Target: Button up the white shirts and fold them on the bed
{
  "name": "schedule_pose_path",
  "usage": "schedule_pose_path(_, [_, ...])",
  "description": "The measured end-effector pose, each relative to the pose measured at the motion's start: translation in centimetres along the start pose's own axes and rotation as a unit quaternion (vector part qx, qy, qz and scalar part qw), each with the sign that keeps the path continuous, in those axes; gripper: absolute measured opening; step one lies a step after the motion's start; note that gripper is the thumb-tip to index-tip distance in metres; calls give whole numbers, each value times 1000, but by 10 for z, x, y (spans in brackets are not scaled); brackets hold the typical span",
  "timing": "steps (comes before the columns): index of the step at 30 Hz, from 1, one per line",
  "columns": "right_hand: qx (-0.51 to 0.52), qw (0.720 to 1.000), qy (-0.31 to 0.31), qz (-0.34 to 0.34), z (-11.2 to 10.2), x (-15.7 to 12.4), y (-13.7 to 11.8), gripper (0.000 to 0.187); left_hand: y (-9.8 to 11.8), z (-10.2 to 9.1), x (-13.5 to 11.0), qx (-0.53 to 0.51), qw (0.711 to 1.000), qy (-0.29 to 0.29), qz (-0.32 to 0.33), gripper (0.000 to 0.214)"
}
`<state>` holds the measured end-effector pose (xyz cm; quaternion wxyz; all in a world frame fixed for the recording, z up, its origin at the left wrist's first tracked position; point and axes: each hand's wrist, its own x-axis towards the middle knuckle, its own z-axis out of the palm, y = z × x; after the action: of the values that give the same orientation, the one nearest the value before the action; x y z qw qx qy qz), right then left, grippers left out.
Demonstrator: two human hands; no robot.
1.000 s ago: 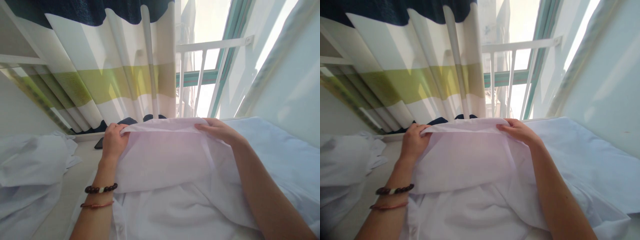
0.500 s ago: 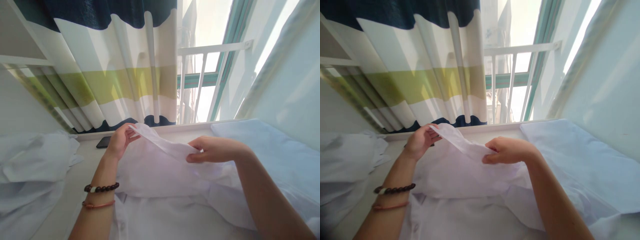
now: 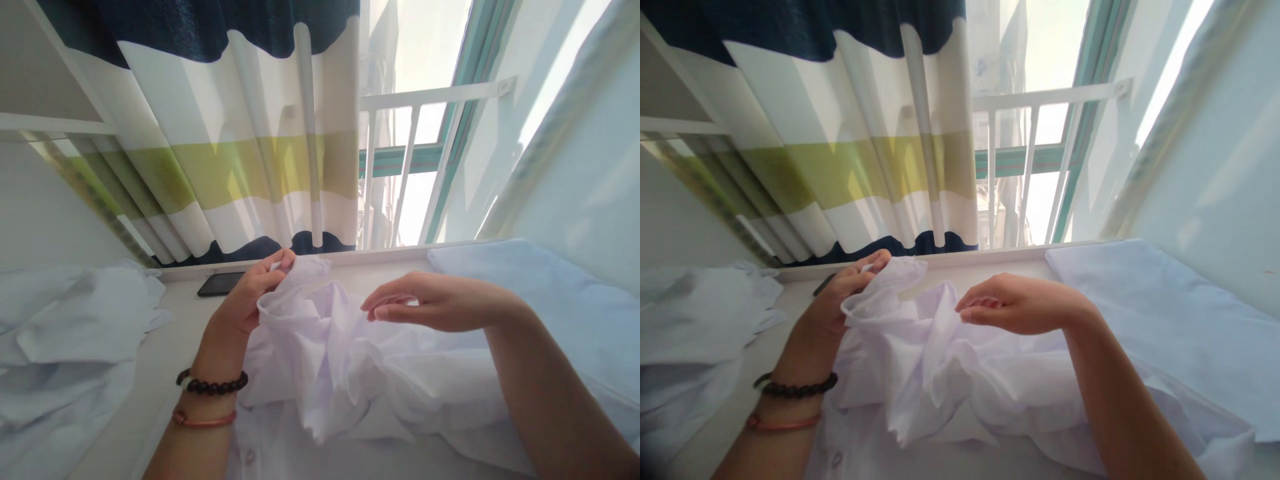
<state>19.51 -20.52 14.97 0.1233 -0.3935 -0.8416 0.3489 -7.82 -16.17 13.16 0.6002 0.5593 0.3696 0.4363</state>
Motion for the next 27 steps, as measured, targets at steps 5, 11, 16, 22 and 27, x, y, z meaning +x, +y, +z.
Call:
schedule_pose_path(5, [-9,995,20,95,-6,4,27,45,4,12,-8,69,991,-104,-47,35])
schedule_pose_path(11, [69,995,68,21,6,21,25,71,2,26,-8,158,974,-160,-41,51])
schedule_pose_path(16, [78,994,57,-53,5,25,20,36,-4,35,-5,173,974,-144,-27,42])
schedule_pose_path(22, [9,982,158,-102,4,24,18,24,-3,33,-3,175,972,-151,-50,43])
schedule_pose_path(27, [-19,885,463,-48,-5,22,33,29,-8,34,-1,234,923,-298,-72,29])
